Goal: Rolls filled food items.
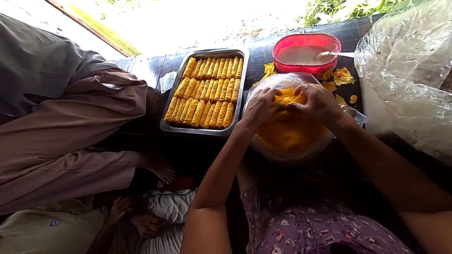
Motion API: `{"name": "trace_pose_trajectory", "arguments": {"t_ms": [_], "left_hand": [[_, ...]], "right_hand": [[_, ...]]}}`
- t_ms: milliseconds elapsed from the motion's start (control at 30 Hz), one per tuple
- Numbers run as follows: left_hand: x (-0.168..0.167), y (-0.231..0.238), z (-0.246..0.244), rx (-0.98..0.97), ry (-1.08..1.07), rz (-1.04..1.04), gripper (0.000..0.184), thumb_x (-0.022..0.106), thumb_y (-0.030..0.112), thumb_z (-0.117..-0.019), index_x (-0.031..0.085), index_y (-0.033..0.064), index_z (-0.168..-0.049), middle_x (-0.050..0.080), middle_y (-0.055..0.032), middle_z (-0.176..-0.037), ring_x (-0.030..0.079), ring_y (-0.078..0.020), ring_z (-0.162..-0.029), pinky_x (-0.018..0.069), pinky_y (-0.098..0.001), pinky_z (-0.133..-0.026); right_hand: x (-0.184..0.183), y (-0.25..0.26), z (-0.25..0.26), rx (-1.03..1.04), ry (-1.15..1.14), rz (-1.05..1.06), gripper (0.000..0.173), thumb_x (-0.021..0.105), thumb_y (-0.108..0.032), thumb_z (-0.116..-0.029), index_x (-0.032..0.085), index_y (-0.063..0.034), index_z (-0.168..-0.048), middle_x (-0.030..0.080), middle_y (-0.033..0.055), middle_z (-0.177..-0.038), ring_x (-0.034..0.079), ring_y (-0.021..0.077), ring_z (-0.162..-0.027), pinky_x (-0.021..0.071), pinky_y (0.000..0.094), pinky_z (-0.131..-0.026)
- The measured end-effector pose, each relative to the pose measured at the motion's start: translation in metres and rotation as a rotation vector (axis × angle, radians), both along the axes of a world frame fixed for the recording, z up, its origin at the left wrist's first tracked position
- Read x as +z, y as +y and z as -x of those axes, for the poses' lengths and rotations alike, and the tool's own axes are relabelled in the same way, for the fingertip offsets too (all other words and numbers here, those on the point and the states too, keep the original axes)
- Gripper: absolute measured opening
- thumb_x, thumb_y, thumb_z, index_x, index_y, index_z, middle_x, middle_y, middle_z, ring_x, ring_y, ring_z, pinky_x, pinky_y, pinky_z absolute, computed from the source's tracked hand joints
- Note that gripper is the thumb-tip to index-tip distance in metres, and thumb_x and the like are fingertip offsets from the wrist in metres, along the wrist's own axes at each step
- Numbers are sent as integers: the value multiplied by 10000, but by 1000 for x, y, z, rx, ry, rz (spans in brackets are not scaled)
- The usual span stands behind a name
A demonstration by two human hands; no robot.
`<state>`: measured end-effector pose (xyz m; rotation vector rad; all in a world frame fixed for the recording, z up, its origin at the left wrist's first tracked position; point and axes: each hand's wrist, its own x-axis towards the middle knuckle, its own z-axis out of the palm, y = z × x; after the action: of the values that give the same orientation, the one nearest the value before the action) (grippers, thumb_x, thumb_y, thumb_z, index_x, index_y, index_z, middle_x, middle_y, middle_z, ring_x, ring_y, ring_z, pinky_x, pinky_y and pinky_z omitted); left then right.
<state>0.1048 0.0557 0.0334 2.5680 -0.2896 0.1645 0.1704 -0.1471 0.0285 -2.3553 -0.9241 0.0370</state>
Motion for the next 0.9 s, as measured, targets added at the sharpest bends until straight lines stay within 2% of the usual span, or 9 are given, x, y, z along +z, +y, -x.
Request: {"name": "trace_pose_trajectory", "arguments": {"t_ms": [200, 267, 400, 467, 567, 667, 767, 833, 900], "left_hand": [[-8, -7, 25, -2, -64, -77, 428, 757, 234, -910, 672, 46, -1285, 672, -191, -1239, 608, -402, -1172, 497, -550, -942], [-5, -9, 29, 8, -35, -74, 447, 739, 266, -929, 658, 36, -1303, 666, -194, -1264, 604, -403, -1197, 493, -565, -951], [9, -11, 22, 118, -33, -24, 370, 567, 272, -1051, 664, -22, -1255, 704, -210, -1146, 668, -383, -1090, 514, -529, -958], [15, -14, 21, 205, -111, -21, 333, 524, 228, -1070, 682, -20, -1225, 693, -214, -1190, 650, -387, -1147, 498, -530, -990], [18, -19, 31, 212, -272, -52, 203, 562, 88, -1021, 735, -10, -1059, 711, -191, -1065, 666, -366, -1074, 522, -476, -949], [16, -29, 49, 130, -224, -80, 170, 609, 61, -989, 771, 16, -1013, 716, -157, -951, 682, -330, -933, 547, -439, -843], [6, -37, 59, 68, -153, -81, 170, 625, 59, -985, 778, 17, -1044, 709, -155, -961, 673, -329, -926, 548, -435, -833], [3, -37, 60, 60, -151, -86, 174, 624, 53, -982, 780, 17, -1048, 711, -156, -966, 672, -334, -926, 549, -439, -829], [3, -35, 61, 69, -171, -92, 170, 625, 43, -979, 778, 13, -1046, 713, -155, -972, 676, -327, -932, 549, -429, -837]], "right_hand": [[-5, -15, 10, 117, -101, 8, 501, 808, -350, -872, 673, 10, -1194, 662, 254, -1057, 627, 457, -1041, 484, 607, -898], [-1, -21, 12, 138, -109, -9, 421, 771, -268, -913, 667, 1, -1219, 668, 248, -1081, 642, 446, -1047, 501, 604, -890], [11, -25, 17, -23, -167, -84, 276, 610, -83, -1004, 665, 43, -1244, 665, 287, -1185, 650, 460, -1096, 510, 587, -942], [14, -27, 23, -89, -213, -121, 252, 548, -53, -1022, 660, 53, -1221, 669, 277, -1148, 658, 442, -1050, 522, 552, -913], [12, -36, 34, -78, -258, -134, 283, 465, 77, -946, 717, 40, -1071, 699, 249, -1088, 659, 437, -1040, 512, 551, -893], [6, -38, 37, 13, -255, -109, 379, 464, 154, -877, 781, -33, -969, 716, 215, -1057, 643, 441, -1049, 486, 575, -848], [2, -29, 37, 41, -284, -8, 455, 494, 166, -881, 780, -69, -1145, 703, 222, -1040, 633, 455, -1020, 478, 573, -805], [6, -24, 36, -7, -281, 68, 518, 466, 162, -909, 681, -42, -1334, 677, 264, -1120, 610, 485, -1060, 473, 586, -816], [11, -22, 37, -41, -280, 77, 544, 438, 152, -935, 579, -12, -1434, 641, 288, -1228, 589, 497, -1128, 470, 594, -866]]}}
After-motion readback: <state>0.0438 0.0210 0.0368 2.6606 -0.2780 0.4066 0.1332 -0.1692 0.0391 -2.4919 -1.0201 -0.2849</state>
